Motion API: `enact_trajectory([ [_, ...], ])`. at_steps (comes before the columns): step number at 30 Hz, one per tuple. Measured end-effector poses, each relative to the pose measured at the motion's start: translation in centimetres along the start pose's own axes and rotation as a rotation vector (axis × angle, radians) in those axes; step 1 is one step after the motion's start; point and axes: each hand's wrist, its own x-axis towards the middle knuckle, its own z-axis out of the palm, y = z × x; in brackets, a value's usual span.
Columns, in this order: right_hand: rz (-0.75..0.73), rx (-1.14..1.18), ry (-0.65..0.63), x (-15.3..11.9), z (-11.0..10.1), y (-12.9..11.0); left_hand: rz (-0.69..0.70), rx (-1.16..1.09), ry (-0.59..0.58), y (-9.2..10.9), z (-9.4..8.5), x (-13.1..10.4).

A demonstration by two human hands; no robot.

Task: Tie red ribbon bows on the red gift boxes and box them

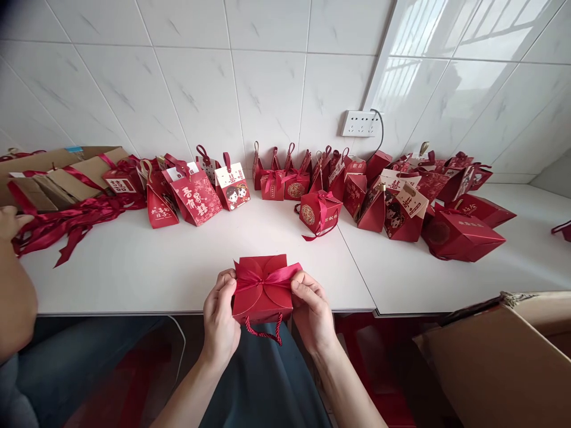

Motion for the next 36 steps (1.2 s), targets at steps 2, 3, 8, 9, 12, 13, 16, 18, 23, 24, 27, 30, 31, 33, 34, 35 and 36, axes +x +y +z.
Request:
enact_trajectory([
  [2, -0.036, -0.118, -0.034, 0.0, -0.6, 0.1, -0.040, 0.029, -0.040, 0.1, -0.4, 0.2],
  [3, -0.071, -0.189, -0.053, 0.0, -1.1, 0.1, -0.057, 0.041, -0.061, 0.1, -0.7, 0.2],
  [8, -0.277, -0.372, -0.040, 0.7, -2.9, 0.5, -0.019, 0.160, -0.122, 0.2, -1.7, -0.4],
  [9, -0.277, -0.386, -0.023, 0.8, -3.0, 0.6, -0.011, 0.176, -0.154, 0.2, -1.8, -0.4],
  [12, -0.212, -0.429, -0.040, 0.7, -2.8, 0.7, -0.015, 0.164, -0.331, 0.3, -2.1, 0.6],
  [13, -0.192, -0.451, -0.050, 0.4, -2.6, 0.6, -0.008, 0.181, -0.369, 0.4, -2.2, 1.2],
  [16, -0.211, -0.574, -0.027, -1.1, -2.2, 0.3, 0.079, 0.360, -0.186, 0.5, -3.1, 3.2],
  [18, -0.244, -0.621, -0.023, -2.2, -2.1, 0.0, 0.142, 0.449, 0.052, 0.8, -3.8, 4.1],
  [23, -0.338, -0.756, 0.113, -2.6, -2.4, -0.2, 0.156, 0.394, 0.062, 1.8, -4.4, 3.9],
  [24, -0.379, -0.805, 0.136, -2.2, -2.5, -0.1, 0.140, 0.407, 0.009, 2.0, -4.3, 3.7],
  [27, -0.431, -0.881, 0.031, -0.6, -2.3, 0.0, 0.075, 0.468, -0.118, 2.4, -3.6, 3.4],
  [30, -0.377, -0.930, -0.109, -0.2, -1.6, 0.1, 0.028, 0.537, -0.135, 2.6, -3.2, 3.5],
  [31, -0.366, -0.949, -0.118, -0.4, -1.4, 0.2, 0.021, 0.563, -0.129, 2.6, -3.3, 3.5],
  [33, -0.349, -0.967, -0.103, -1.2, -1.1, 0.4, 0.010, 0.597, -0.132, 2.7, -3.5, 3.6],
  [34, -0.348, -0.963, -0.080, -1.5, -1.1, 0.5, 0.005, 0.594, -0.138, 2.8, -3.6, 3.6],
  [35, -0.367, -0.957, -0.046, -1.8, -1.1, 0.7, -0.001, 0.581, -0.146, 2.9, -3.8, 3.7],
  [36, -0.407, -0.957, -0.009, -1.9, -1.2, 0.9, -0.008, 0.564, -0.154, 2.9, -3.9, 3.7],
])
